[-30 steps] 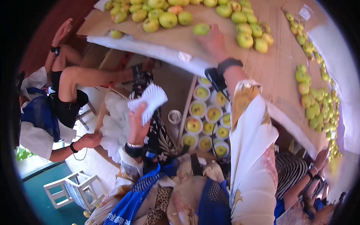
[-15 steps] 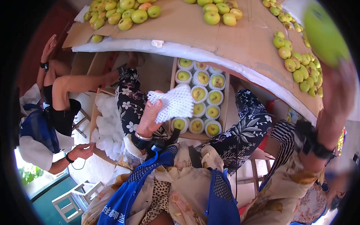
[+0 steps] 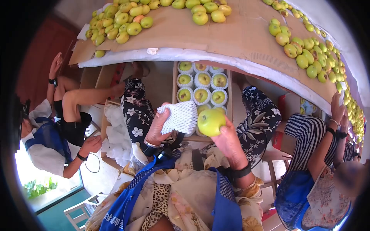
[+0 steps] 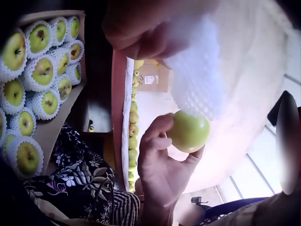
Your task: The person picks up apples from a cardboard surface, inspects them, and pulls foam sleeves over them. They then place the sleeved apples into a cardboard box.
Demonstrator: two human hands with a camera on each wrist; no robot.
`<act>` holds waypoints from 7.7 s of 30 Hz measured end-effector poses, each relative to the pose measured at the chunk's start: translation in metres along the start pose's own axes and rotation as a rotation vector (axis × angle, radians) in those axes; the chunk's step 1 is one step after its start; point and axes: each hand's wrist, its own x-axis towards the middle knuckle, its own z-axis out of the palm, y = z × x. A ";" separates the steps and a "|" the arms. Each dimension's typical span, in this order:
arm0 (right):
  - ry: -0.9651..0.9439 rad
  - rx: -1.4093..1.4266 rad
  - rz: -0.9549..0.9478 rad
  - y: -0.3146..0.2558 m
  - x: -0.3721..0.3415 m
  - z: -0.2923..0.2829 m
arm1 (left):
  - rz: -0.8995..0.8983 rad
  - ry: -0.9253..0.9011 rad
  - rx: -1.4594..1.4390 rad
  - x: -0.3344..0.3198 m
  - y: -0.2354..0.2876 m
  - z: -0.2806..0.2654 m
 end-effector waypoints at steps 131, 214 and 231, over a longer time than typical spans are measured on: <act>0.149 -0.515 -0.151 0.063 0.051 -0.013 | 0.450 0.194 1.438 0.016 -0.007 0.022; 0.205 -1.486 -0.398 0.066 0.057 -0.013 | 0.028 0.343 0.365 0.033 -0.033 -0.004; 0.148 -1.062 -0.396 -0.006 0.043 0.008 | -0.172 0.156 -0.245 0.033 -0.007 -0.028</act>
